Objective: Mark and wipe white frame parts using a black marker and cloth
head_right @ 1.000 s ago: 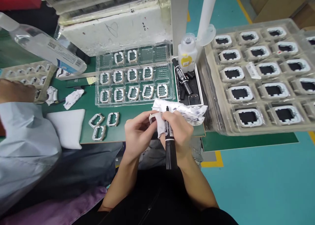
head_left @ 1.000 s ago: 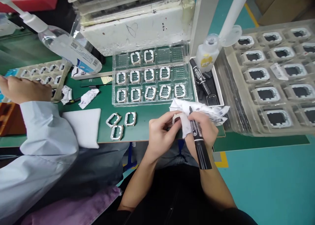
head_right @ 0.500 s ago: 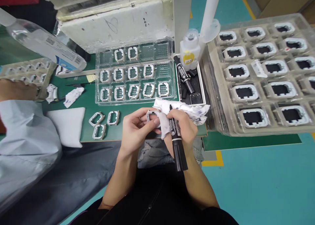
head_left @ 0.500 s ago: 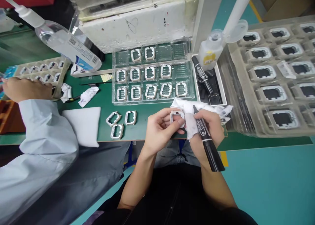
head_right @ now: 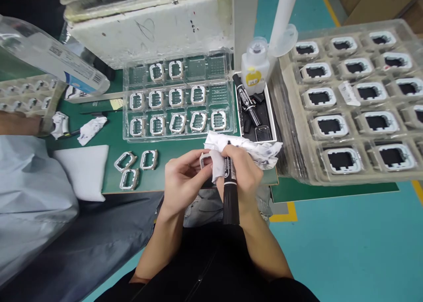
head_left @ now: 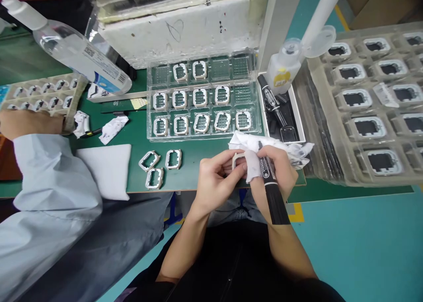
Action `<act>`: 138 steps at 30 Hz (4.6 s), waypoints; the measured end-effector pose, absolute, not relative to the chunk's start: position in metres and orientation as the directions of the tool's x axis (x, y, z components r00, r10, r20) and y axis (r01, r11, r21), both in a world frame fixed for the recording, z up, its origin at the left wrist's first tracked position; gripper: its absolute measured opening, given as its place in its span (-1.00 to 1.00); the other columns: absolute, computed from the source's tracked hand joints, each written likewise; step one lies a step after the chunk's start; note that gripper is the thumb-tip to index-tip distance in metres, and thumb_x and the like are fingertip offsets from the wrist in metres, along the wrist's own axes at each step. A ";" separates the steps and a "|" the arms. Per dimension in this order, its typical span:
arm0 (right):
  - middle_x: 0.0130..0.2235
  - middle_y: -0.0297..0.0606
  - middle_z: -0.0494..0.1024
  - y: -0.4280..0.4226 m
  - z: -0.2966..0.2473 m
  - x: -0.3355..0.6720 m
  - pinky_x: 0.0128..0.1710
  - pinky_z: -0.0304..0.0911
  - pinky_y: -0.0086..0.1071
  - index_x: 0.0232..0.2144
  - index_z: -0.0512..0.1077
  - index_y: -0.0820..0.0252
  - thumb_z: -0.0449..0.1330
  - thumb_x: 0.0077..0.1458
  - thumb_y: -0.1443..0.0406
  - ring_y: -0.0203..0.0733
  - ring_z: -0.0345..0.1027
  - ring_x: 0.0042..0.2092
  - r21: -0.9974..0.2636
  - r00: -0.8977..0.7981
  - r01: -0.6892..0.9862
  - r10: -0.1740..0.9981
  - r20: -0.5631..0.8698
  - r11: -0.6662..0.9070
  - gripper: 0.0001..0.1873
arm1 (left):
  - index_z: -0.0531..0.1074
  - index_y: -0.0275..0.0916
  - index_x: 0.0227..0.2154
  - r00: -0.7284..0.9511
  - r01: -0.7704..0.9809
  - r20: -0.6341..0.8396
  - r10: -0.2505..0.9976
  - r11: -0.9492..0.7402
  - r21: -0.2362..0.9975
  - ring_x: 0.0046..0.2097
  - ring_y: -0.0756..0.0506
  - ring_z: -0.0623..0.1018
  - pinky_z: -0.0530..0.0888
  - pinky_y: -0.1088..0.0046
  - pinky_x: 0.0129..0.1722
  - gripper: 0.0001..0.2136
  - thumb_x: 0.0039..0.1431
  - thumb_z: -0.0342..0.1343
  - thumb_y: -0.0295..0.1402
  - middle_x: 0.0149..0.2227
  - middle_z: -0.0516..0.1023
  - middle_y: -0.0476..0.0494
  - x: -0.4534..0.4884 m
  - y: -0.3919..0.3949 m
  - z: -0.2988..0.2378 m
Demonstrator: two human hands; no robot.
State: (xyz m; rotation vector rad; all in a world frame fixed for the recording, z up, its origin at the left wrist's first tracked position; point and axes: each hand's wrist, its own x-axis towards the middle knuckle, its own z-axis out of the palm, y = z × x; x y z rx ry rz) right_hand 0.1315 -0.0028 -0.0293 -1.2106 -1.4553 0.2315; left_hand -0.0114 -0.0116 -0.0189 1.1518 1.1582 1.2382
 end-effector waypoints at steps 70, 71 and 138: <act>-0.04 -0.28 0.68 -0.004 -0.048 0.135 0.02 0.64 -0.02 0.15 0.48 -0.10 0.46 0.24 0.32 -0.01 0.67 -0.02 -0.758 0.357 0.356 0.670 0.651 0.547 -0.51 | 0.71 -0.23 -0.23 -0.092 -0.206 0.083 0.992 -0.101 0.973 -0.14 -0.22 0.85 0.76 0.34 -0.09 -0.73 0.24 0.59 -0.16 -0.25 0.83 -0.19 -0.008 -0.016 -0.017; -0.03 -0.27 0.68 -0.002 -0.047 0.135 0.01 0.64 -0.03 0.16 0.48 -0.10 0.46 0.24 0.32 -0.01 0.67 -0.02 -0.759 0.361 0.360 0.669 0.650 0.543 -0.51 | 0.71 -0.22 -0.23 -0.063 -0.218 0.081 0.995 -0.093 0.972 -0.15 -0.21 0.85 0.76 0.35 -0.09 -0.74 0.24 0.59 -0.18 -0.25 0.84 -0.18 -0.010 -0.017 -0.017; -0.29 -0.41 0.44 -0.007 -0.043 0.149 -0.46 0.31 -0.22 -0.06 0.42 -0.11 0.49 0.32 0.07 -0.18 0.36 -0.45 -0.825 0.360 0.244 0.743 0.565 0.509 -0.66 | 0.72 -0.27 -0.25 -0.008 -0.371 -0.204 0.979 0.187 0.910 -0.39 -0.05 0.73 0.79 0.45 -0.33 -0.73 0.15 0.63 -0.23 -0.37 0.76 -0.08 0.004 -0.007 -0.006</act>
